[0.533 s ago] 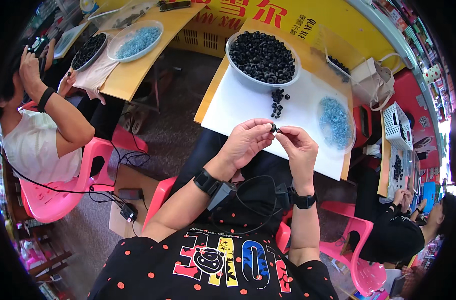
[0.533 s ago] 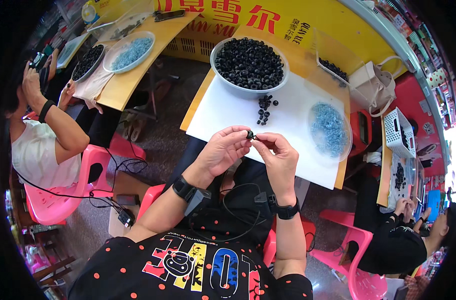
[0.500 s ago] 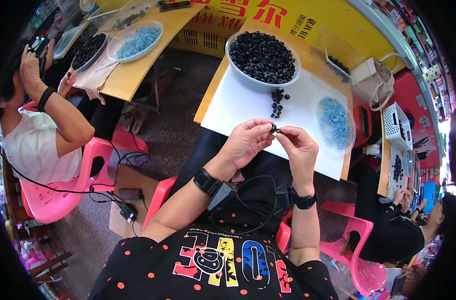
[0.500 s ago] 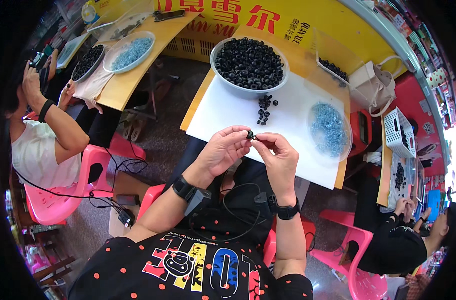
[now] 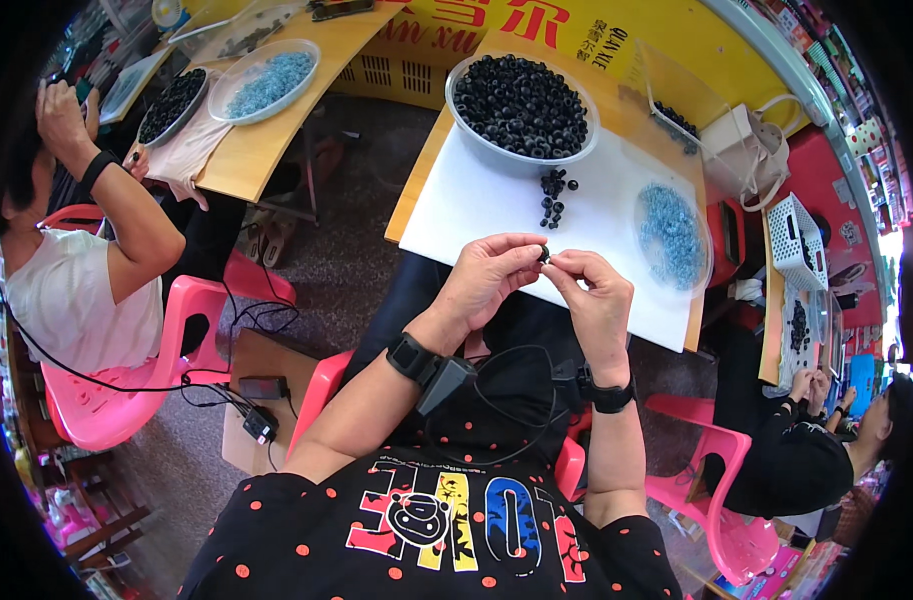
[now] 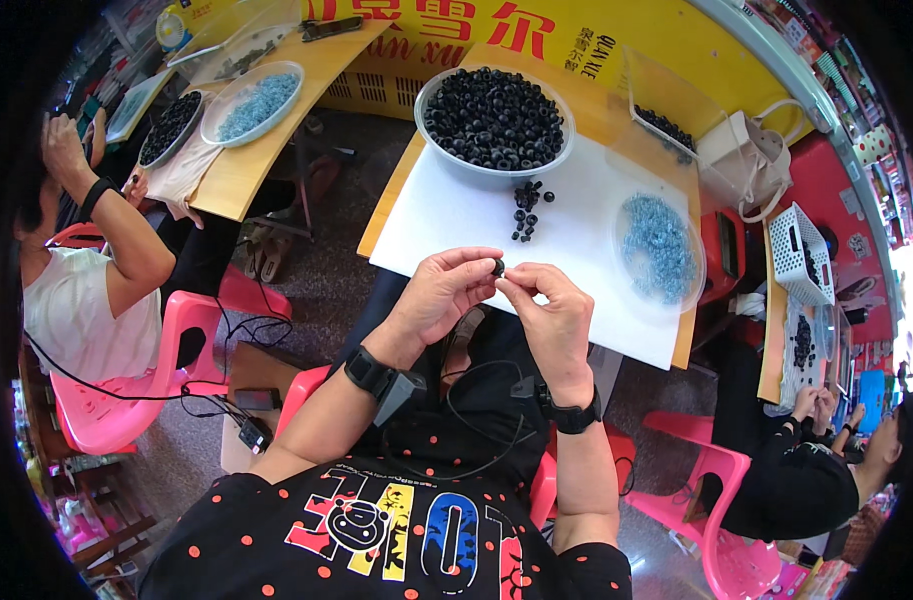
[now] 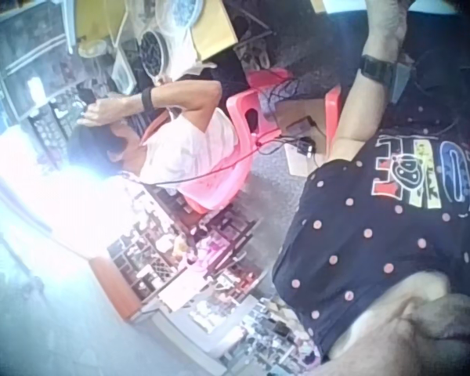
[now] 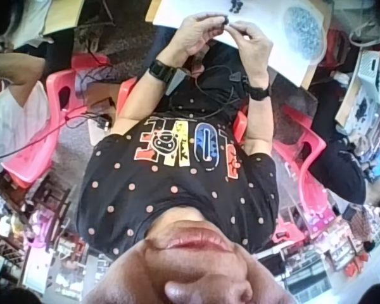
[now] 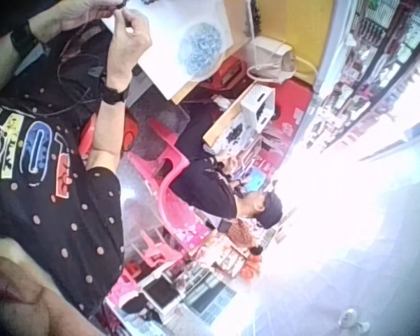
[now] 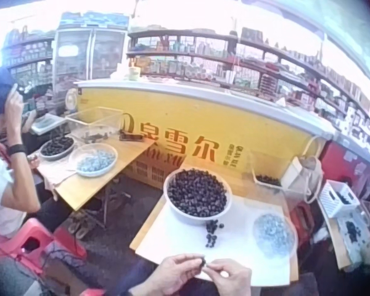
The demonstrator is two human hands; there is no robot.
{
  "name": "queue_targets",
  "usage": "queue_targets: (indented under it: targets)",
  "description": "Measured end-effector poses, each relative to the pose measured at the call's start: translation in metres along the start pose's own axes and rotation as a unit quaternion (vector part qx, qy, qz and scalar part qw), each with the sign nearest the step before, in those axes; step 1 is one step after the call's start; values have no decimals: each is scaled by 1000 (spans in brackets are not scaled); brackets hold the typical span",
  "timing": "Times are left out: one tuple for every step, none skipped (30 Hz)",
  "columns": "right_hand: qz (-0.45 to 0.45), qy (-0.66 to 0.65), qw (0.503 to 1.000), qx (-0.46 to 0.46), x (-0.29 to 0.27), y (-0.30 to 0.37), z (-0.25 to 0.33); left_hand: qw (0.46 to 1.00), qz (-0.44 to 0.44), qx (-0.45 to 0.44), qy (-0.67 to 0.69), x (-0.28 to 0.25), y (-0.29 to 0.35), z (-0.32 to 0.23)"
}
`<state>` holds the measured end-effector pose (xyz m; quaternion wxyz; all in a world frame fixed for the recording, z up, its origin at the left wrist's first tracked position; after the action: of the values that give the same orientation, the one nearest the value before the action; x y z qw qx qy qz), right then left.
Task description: Assembling small plastic components by hand at a manufacturing workbench.
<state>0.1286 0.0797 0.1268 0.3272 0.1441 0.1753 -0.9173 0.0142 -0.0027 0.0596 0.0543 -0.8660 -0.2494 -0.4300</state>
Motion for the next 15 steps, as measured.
queue_targets:
  targets:
    - [-2, 3, 1000, -4, 1, 0, -1, 1000, -4, -2, -6, -1, 0, 0]
    - [-5, 7, 1000, -7, 1, 1, -1, 1000, -4, -3, -6, -2, 0, 1]
    - [-4, 6, 1000, -7, 2, 1, 0, 1000, -5, -6, -2, -3, 0, 2]
    - [-3, 15, 1000, -4, 3, 2, 0, 1000, -5, -9, 3, -4, 0, 2]
    - [-2, 24, 1000, 0, 3, 2, 0, 1000, -6, -9, 3, -5, 0, 3]
    - [-2, 24, 1000, 1, 4, 2, -1, 1000, -10, -13, 9, -6, 0, 3]
    - [-4, 24, 1000, -4, 4, 1, -2, 1000, -14, -17, 16, -7, 1, 4]
    - [-6, 24, 1000, -8, 5, 1, -4, 1000, -15, -18, 16, -8, 0, 4]
    - [-8, 24, 1000, -9, 4, 1, -5, 1000, -11, -19, 5, -8, -1, 3]
    - [-9, 19, 1000, -9, 3, 2, -6, 1000, -6, -19, -5, -8, -1, 3]
    - [-10, 14, 1000, -9, 3, 3, -6, 1000, -5, -20, -6, -8, -1, 4]
    - [-10, 13, 1000, -8, 3, 2, -6, 1000, -6, -24, 7, -9, -2, 5]
    - [-8, 19, 1000, -8, 4, 2, -6, 999, -7, -28, 19, -10, -2, 7]
    - [-7, 25, 1000, -9, 5, 2, -7, 999, -7, -28, 19, -12, -3, 7]
    - [-8, 25, 1000, -8, 4, 2, -7, 999, -5, -33, 25, -12, -2, 9]
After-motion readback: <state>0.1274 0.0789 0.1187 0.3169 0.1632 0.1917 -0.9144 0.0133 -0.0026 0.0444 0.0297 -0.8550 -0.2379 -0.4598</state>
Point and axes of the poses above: each hand's wrist, its own y-axis away from the middle knuckle, its own x-axis out of the palm, z = x × y, the point moved 4 cm from there along -y, towards the middle knuckle, and after that the axes turned 8 degrees about x, right-handed, at the moved point
